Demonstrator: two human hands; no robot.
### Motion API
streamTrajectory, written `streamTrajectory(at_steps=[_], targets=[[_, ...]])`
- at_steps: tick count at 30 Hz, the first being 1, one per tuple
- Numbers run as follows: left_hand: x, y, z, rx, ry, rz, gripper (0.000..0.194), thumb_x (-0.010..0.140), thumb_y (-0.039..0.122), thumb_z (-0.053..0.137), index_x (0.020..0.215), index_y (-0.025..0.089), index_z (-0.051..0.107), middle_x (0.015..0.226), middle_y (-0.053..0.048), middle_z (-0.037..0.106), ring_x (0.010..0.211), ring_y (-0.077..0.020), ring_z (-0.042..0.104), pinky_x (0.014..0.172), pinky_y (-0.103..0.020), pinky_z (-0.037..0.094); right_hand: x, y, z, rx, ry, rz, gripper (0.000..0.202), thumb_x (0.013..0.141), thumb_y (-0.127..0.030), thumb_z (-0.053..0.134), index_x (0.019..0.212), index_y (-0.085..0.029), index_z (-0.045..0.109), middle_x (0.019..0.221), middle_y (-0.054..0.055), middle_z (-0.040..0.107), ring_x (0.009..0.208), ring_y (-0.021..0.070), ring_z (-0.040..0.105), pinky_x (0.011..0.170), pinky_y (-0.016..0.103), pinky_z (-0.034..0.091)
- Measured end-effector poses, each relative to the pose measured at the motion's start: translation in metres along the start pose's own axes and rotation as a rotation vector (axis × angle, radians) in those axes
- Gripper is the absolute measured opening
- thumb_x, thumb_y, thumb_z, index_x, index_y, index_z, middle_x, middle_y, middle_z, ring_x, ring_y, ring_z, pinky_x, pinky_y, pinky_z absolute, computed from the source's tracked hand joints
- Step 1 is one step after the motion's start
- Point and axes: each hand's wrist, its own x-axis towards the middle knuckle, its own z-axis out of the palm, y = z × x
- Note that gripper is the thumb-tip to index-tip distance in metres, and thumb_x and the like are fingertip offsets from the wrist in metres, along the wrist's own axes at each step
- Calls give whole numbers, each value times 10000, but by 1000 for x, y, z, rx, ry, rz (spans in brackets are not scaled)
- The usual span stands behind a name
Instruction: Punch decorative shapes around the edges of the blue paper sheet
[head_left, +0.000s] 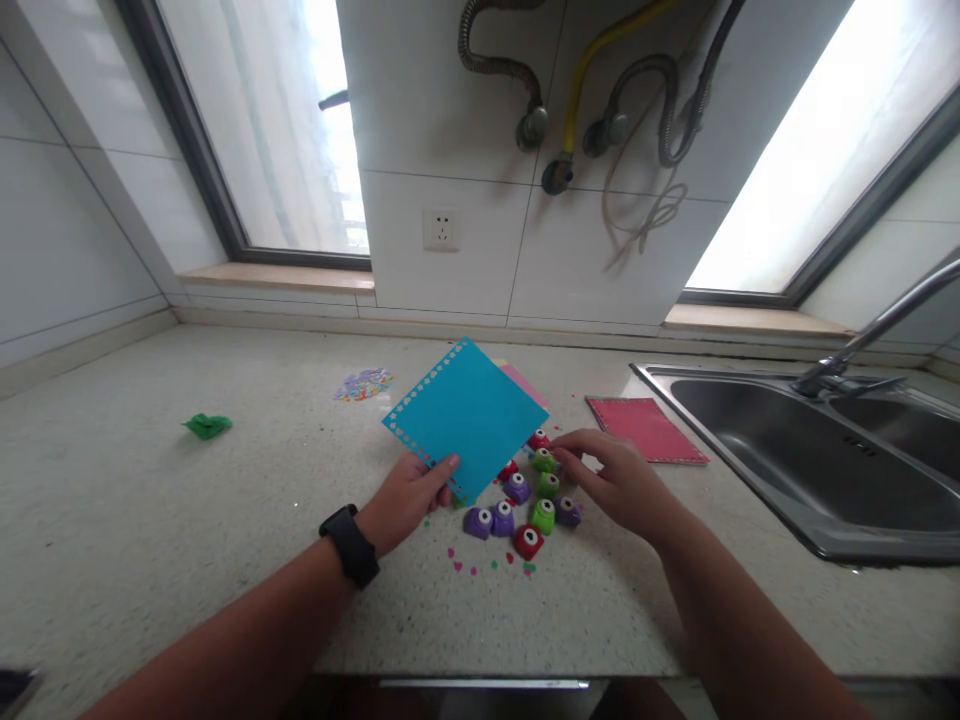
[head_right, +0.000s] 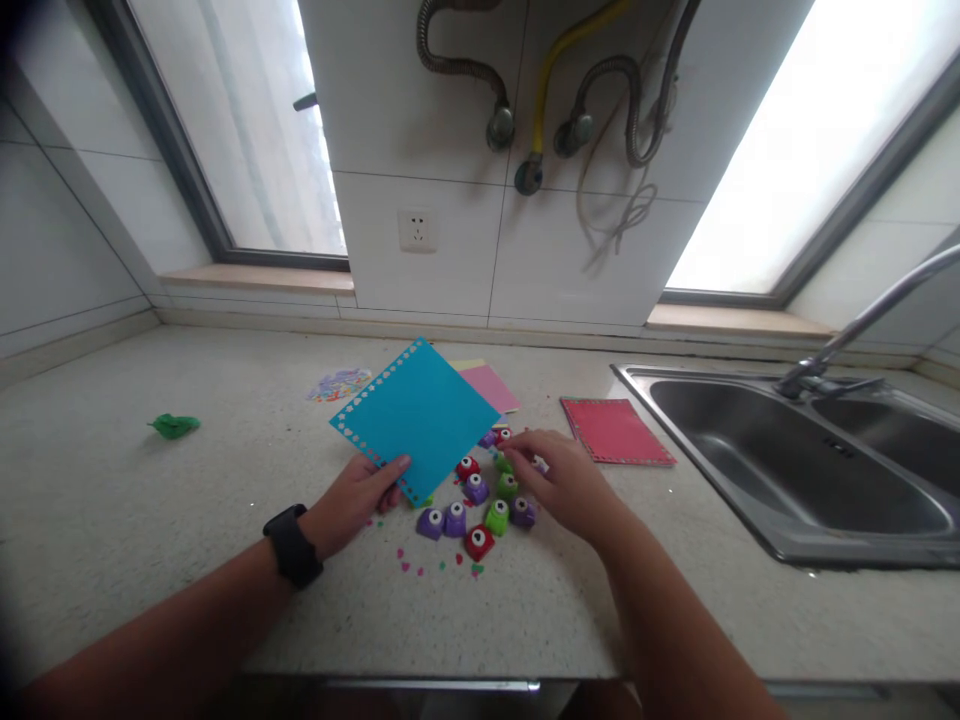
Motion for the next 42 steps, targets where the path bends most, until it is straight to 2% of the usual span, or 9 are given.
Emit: streamTrajectory(at_steps=[2, 5, 7, 9, 12, 19, 28, 36, 42], targets=[[0, 1, 0, -11, -23, 9, 510, 880, 593, 555, 576, 185, 518, 494, 17, 501, 441, -93, 391, 463, -250, 285, -22, -3, 0, 33, 12, 20, 248, 973, -347, 520, 1132, -248, 682, 1033, 86, 738, 903, 240, 685, 777, 385, 560], [-1, 3, 0, -23, -62, 24, 488, 871, 584, 570, 590, 189, 508, 485, 27, 490, 433, -88, 383, 453, -243, 278, -56, -1, 13, 0, 65, -72, 269, 957, -282, 549, 1206, -265, 650, 1190, 100, 689, 1107, 266, 636, 948, 442, 524], [-1, 4, 0, -30, -87, 34, 479, 866, 578, 580, 596, 188, 511, 484, 30, 489, 434, -88, 387, 455, -242, 281, -72, 2, 25, -49, 116, -82, 316, 953, -252, 551, 1259, -282, 622, 1278, 102, 642, 1205, 276, 586, 1012, 467, 493], [-1, 3, 0, -37, -107, 41, 480, 871, 571, 579, 593, 185, 516, 485, 27, 495, 435, -88, 393, 458, -242, 288, -80, 4, 34, -104, 112, -74, 356, 944, -250, 567, 1295, -297, 601, 1339, 101, 601, 1251, 287, 550, 1029, 484, 480], [-1, 1, -1, -51, -129, 48, 474, 883, 558, 575, 599, 182, 521, 490, 27, 501, 436, -86, 398, 462, -241, 296, -80, 3, 42, -158, 99, -90, 349, 943, -252, 571, 1289, -292, 605, 1352, 106, 587, 1270, 301, 527, 1037, 505, 467], [2, -6, -2, -121, -154, 36, 467, 877, 563, 600, 631, 168, 553, 500, 19, 529, 434, -83, 422, 449, -233, 291, -75, 3, 43, -220, 74, -99, 367, 940, -268, 571, 1305, -304, 595, 1384, 98, 564, 1289, 308, 503, 1039, 514, 460], [1, 2, 3, -316, -115, -19, 454, 800, 613, 664, 827, 174, 552, 657, 19, 595, 494, -85, 520, 475, -214, 369, -75, 3, 45, -234, 105, -85, 355, 938, -288, 569, 1291, -311, 602, 1340, 101, 591, 1245, 307, 533, 1026, 528, 467], [3, -3, 2, -330, -120, -25, 453, 824, 611, 647, 853, 168, 557, 634, 21, 595, 480, -80, 521, 464, -207, 360, -73, 4, 46, -230, 104, -79, 334, 938, -300, 571, 1270, -302, 605, 1303, 105, 605, 1218, 309, 541, 1001, 526, 480], [2, 2, 3, -346, -103, -25, 445, 804, 599, 673, 843, 176, 543, 645, 29, 585, 482, -79, 518, 461, -210, 357, -72, 3, 45, -228, 94, -71, 318, 936, -308, 569, 1250, -302, 618, 1294, 100, 612, 1194, 308, 556, 981, 516, 495]])
